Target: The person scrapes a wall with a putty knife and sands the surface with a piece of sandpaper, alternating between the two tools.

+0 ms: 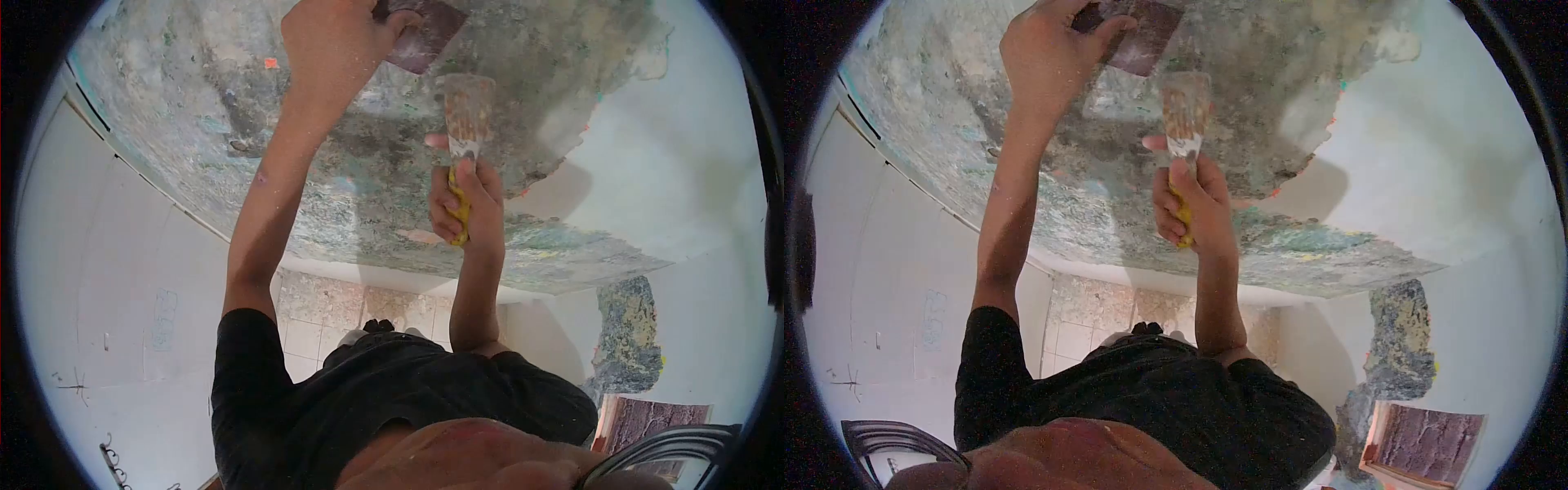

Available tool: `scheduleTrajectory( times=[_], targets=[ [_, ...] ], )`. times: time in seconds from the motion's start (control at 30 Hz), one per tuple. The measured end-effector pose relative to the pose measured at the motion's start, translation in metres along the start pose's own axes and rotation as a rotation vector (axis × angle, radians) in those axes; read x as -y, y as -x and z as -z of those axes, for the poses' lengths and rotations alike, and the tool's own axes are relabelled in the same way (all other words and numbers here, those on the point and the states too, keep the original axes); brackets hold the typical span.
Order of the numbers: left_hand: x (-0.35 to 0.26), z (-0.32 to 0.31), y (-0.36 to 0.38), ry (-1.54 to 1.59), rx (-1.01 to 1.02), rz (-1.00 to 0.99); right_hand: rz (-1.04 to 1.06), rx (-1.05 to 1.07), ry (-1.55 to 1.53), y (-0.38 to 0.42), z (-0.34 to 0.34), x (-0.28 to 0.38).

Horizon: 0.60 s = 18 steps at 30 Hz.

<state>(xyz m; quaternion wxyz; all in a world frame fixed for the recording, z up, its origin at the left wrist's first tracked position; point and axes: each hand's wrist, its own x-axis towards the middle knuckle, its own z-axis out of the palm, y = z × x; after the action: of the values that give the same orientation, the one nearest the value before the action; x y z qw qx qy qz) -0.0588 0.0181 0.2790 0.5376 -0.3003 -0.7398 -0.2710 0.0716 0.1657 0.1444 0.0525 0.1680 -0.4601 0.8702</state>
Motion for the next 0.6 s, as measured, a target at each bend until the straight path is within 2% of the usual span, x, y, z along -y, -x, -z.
scheduleTrajectory(
  times=[0.07,0.2,0.27,0.37,0.43,0.47,0.57,0.6],
  targets=[
    [0.003,0.001,0.004,0.082,0.033,0.059,-0.031,0.017,-0.026,-0.016,-0.010,-0.006],
    [0.019,-0.001,0.019,0.323,-0.070,0.059,-0.033,-0.025,-0.035,-0.044,-0.015,-0.024],
    [0.023,-0.002,0.034,0.454,-0.052,0.158,-0.054,-0.023,-0.071,-0.049,-0.012,-0.030],
    [0.036,-0.004,0.035,0.090,-0.114,0.051,-0.064,-0.009,-0.097,-0.052,-0.010,-0.035],
    [0.039,-0.006,0.035,0.052,-0.126,0.058,-0.064,0.024,-0.099,-0.059,-0.011,-0.034],
    [0.040,-0.007,0.035,0.034,-0.128,0.061,-0.061,0.045,-0.098,-0.066,-0.013,-0.030],
    [0.035,0.010,0.016,0.260,0.008,0.283,-0.051,0.061,-0.132,-0.077,-0.031,-0.019],
    [0.036,0.010,0.014,0.278,0.010,0.282,-0.049,0.058,-0.148,-0.078,-0.034,-0.020]
  ],
)
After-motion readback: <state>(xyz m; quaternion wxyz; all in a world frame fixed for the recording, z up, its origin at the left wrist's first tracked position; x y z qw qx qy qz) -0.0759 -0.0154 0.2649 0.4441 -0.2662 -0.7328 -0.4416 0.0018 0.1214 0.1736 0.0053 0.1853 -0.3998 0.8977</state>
